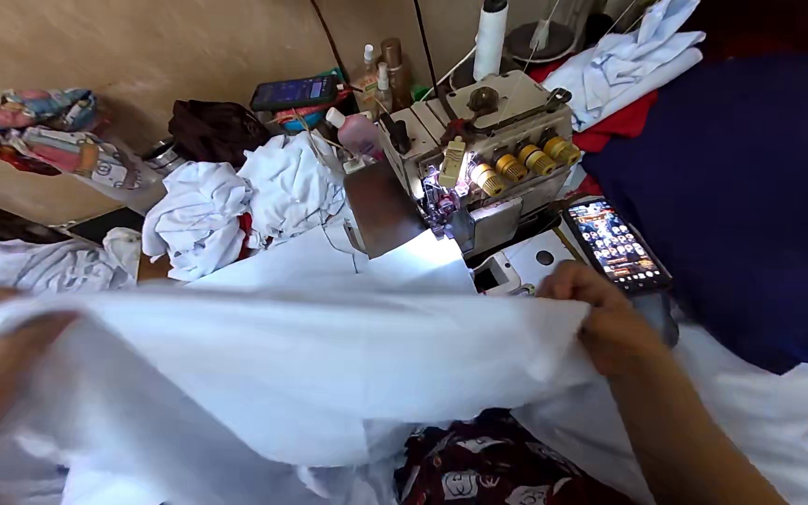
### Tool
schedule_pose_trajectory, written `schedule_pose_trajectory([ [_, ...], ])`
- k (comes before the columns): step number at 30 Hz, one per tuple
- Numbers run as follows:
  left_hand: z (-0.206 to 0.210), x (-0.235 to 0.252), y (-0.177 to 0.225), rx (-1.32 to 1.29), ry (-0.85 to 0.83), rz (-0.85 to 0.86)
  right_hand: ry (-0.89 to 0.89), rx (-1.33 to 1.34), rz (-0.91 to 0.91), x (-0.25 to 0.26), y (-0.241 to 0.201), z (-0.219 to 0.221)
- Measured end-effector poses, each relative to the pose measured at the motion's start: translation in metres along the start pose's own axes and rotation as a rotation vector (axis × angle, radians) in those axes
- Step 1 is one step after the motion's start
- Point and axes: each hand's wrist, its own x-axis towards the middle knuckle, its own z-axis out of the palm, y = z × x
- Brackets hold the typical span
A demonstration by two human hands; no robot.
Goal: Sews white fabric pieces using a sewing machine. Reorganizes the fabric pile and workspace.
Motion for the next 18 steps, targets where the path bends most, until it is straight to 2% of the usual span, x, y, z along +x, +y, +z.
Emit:
schedule_pose_trajectory([
  [1, 0.019, 0.013, 0.000, 0.180, 0.004, -0.056, 0.015, 0.030, 0.025, 0.005, 0.009, 0.007],
  [3, 0.063, 0.025, 0.025, 0.265, -0.077, 0.007, 0.073, 0.073, 0.095, 0.013, 0.025, 0.017],
  [6, 0.144, 0.004, 0.087, 0.077, -0.213, 0.074, 0.188, 0.069, 0.203, 0.021, 0.031, 0.027],
  [8, 0.195, -0.022, 0.124, -0.112, -0.305, 0.134, 0.186, 0.069, 0.204, 0.024, 0.032, 0.026],
  [10, 0.229, -0.041, 0.158, -0.233, -0.350, 0.161, 0.146, 0.067, 0.166, 0.023, 0.034, 0.023],
  [14, 0.259, -0.045, 0.184, -0.421, -0.267, 0.118, 0.070, 0.020, 0.064, 0.020, 0.037, 0.020],
  [18, 0.236, -0.020, 0.187, -0.531, -0.237, 0.236, -0.020, -0.111, 0.043, 0.012, 0.025, 0.024],
])
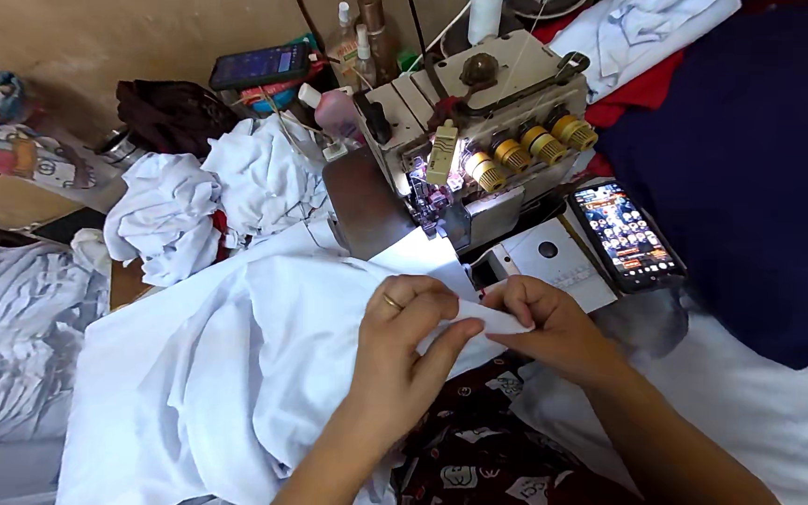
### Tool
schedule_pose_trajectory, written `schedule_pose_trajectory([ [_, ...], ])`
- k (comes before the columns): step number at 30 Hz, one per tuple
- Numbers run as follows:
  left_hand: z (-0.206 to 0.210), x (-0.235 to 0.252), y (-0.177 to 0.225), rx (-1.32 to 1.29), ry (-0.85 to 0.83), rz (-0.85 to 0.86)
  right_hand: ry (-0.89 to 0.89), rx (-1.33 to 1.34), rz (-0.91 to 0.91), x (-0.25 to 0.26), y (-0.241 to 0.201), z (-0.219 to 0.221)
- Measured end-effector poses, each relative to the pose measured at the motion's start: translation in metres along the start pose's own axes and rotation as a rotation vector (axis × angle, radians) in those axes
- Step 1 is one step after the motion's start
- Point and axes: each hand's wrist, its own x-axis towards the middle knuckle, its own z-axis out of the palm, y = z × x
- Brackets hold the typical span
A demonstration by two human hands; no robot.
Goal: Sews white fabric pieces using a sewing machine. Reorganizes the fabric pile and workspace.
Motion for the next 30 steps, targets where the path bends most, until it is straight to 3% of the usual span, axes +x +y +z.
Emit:
schedule_pose_trajectory([
  [5, -0.043, 0.014, 0.016, 0.038, -0.052, 0.115, -0.369, -0.015, 0.076, -0.026, 0.002, 0.003],
  [7, -0.045, 0.014, 0.001, 0.134, -0.054, 0.105, -0.410, 0.037, 0.144, -0.039, 0.016, 0.000],
  [11, -0.020, 0.007, -0.040, 0.196, -0.074, 0.005, -0.224, -0.088, 0.232, -0.060, 0.041, -0.005],
  [16, -0.005, 0.027, -0.042, 0.168, -0.011, 0.043, 0.043, -0.133, 0.355, -0.055, 0.034, -0.008],
  [24, 0.003, 0.041, -0.055, 0.390, 0.023, -0.062, 0.010, -0.215, 0.558, -0.030, 0.031, -0.009],
  [27, 0.004, 0.044, -0.061, 0.305, 0.001, -0.103, 0.046, -0.214, 0.505, -0.035, 0.038, -0.010],
  [30, 0.003, 0.048, -0.065, 0.208, -0.014, -0.123, 0.119, -0.209, 0.341, -0.046, 0.046, -0.014],
])
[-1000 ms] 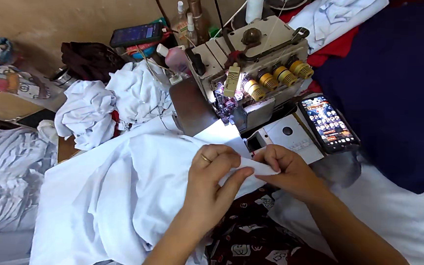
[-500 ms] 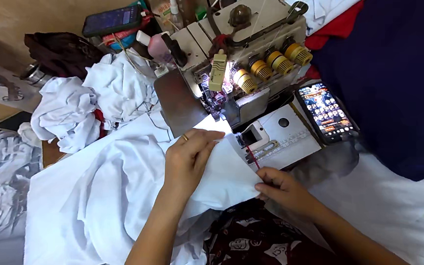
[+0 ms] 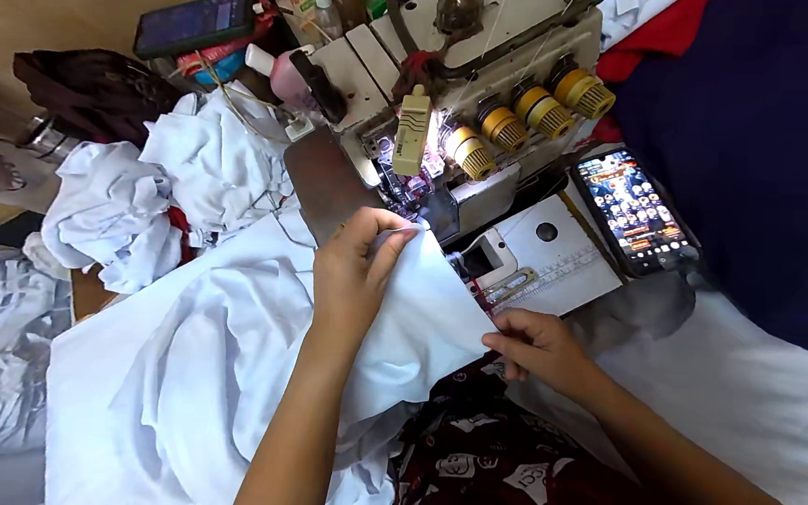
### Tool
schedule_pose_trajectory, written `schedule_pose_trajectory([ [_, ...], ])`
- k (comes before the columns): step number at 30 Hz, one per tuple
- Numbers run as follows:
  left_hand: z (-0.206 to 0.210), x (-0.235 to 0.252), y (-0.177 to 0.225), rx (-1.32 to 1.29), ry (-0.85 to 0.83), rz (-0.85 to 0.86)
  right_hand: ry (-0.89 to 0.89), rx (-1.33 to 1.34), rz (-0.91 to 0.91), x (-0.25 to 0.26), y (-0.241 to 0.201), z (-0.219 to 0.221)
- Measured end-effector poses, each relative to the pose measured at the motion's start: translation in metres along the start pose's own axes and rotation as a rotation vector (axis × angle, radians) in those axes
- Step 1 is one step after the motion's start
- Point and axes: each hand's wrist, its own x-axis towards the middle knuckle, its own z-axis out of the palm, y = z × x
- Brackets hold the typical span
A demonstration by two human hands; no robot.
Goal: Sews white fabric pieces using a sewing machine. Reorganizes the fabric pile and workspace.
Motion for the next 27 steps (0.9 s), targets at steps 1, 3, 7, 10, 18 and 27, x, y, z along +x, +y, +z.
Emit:
schedule_pose_trajectory([
  [1, 0.000, 0.001, -0.001, -0.021, -0.013, -0.010, 0.012, 0.003, -0.046, -0.003, 0.004, -0.002],
  [3, -0.001, 0.002, -0.001, -0.046, -0.041, -0.038, 0.023, 0.009, -0.063, -0.008, 0.005, -0.004],
  [7, -0.008, 0.002, 0.002, -0.043, -0.111, -0.099, 0.041, 0.031, 0.067, -0.011, -0.001, -0.004],
  [10, -0.013, 0.000, 0.003, 0.001, -0.130, -0.128, 0.059, -0.026, 0.079, -0.012, 0.000, -0.004],
  [18, -0.010, -0.005, 0.010, 0.084, -0.103, -0.150, 0.083, -0.033, 0.022, -0.024, 0.008, 0.000],
  [27, -0.004, -0.012, 0.012, 0.228, -0.083, -0.107, -0.160, 0.159, -0.089, -0.027, 0.010, -0.005],
])
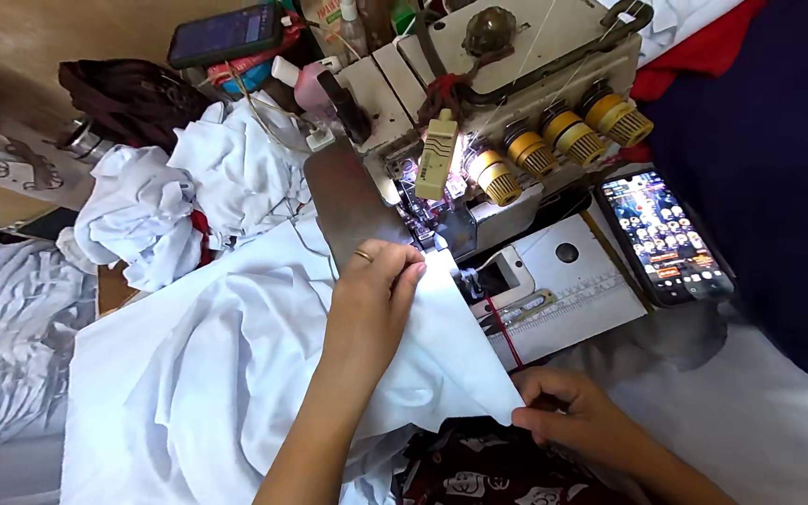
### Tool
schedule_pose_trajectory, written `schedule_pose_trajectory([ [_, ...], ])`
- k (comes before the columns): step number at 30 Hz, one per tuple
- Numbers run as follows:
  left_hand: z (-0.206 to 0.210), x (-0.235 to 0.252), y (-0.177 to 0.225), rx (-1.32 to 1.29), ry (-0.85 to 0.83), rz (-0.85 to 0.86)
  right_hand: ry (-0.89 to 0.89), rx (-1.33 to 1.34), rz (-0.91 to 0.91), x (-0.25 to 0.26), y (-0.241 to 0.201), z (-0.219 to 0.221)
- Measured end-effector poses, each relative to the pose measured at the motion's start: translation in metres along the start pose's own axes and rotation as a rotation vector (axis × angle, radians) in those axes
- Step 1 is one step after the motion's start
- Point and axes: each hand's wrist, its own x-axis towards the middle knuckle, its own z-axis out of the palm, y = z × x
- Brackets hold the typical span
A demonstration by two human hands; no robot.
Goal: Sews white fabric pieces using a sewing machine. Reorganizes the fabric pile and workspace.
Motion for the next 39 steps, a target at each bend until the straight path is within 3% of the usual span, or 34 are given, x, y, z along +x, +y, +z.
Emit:
schedule_pose_trajectory([
  [3, 0.002, 0.010, -0.005, 0.036, -0.011, 0.026, -0.102, 0.133, 0.077, 0.007, -0.018, -0.004],
  [10, 0.000, 0.023, -0.018, -0.037, -0.007, 0.100, -0.095, 0.176, 0.039, 0.020, -0.037, -0.001],
  [15, 0.005, -0.059, 0.000, -0.185, 0.028, 0.320, -0.106, 0.272, 0.014, 0.014, -0.044, 0.006],
  [19, 0.045, -0.104, -0.003, 0.063, 0.089, 0.411, -0.089, 0.258, 0.025, 0.026, -0.042, 0.011],
  [21, 0.042, -0.094, -0.016, 0.090, 0.123, 0.393, -0.040, 0.160, 0.009, 0.039, -0.040, 0.015],
  [27, 0.004, -0.035, -0.020, -0.013, 0.077, 0.593, 0.070, -0.009, -0.165, 0.094, -0.045, 0.020],
  [31, -0.006, -0.003, -0.029, 0.000, -0.026, 0.523, 0.162, -0.247, -0.337, 0.121, -0.040, 0.022],
  [34, -0.013, 0.018, -0.038, 0.047, -0.088, 0.473, 0.157, -0.428, -0.368, 0.125, -0.033, 0.020],
  [39, -0.018, 0.040, -0.032, 0.149, -0.055, 0.276, 0.079, -0.439, -0.411, 0.111, -0.027, 0.018],
])
